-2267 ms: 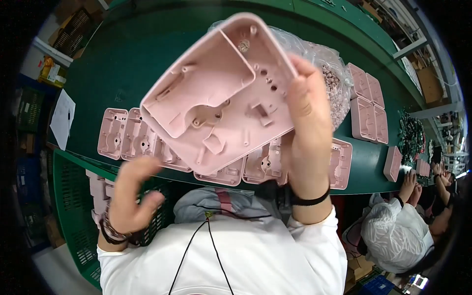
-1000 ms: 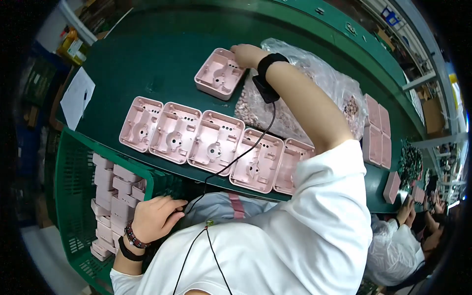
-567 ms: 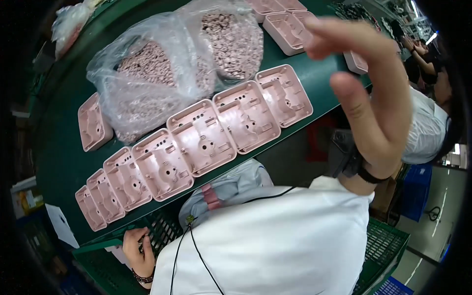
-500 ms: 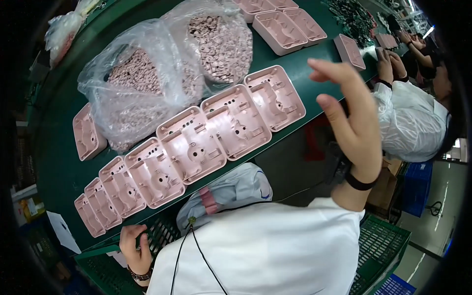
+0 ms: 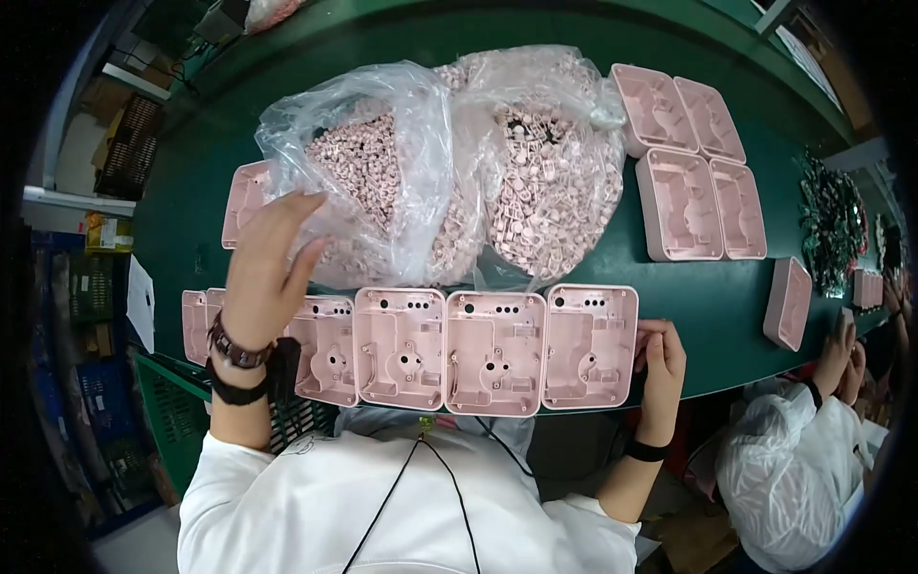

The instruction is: The person takes pink plastic housings from a green basket and places them on the table, then picks up small pink plastic components from a bag and inserts them into the housings by hand before returning the housings to the basket.

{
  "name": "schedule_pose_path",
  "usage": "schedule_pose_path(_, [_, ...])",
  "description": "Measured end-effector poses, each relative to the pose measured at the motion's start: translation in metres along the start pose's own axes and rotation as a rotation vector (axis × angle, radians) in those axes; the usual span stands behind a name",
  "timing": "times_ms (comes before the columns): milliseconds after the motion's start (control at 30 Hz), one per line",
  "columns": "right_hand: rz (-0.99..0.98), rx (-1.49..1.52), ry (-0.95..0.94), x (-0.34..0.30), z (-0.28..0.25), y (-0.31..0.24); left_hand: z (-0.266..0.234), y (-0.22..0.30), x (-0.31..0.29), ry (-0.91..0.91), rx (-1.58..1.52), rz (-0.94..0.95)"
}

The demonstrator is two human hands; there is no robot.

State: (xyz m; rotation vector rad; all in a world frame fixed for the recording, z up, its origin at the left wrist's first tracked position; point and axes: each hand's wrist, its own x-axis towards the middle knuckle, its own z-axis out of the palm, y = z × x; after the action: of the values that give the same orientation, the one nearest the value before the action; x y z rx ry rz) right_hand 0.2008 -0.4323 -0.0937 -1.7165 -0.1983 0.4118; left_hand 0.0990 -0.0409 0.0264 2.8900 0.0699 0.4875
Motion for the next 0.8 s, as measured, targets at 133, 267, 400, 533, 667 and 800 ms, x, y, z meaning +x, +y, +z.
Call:
schedule_pose_path(133, [-0.072, -0.111, 0.194, 0.014, 0.016, 0.006, 0.029, -0.008, 0.024, -0.101, 0.251, 0.153])
schedule_pose_path(267, [-0.220, -0.230, 0.413, 0.008, 0.021, 0.011, 0.012, 0.012, 0.007, -0.009, -0.048, 0.116])
schedule_pose_path(400, [-0.285, -0.287, 0.463, 0.005, 0.021, 0.012, -0.010, 0.018, -0.060, 0.363, -0.221, -0.196])
schedule_pose_path(533, [-0.297, -0.335, 0.462, 0.005, 0.022, 0.018, -0.004, 0.014, -0.144, 0.396, -0.319, -0.389])
schedule_pose_path(667, [-0.371, -0.350, 0.471, 0.004, 0.028, 0.021, 0.035, 0.012, -0.174, 0.245, -0.212, -0.262])
schedule_pose_path(800, [-0.395, -0.280, 0.479, 0.008, 0.026, 0.018, 0.067, 0.002, -0.184, 0.510, -0.057, -0.068])
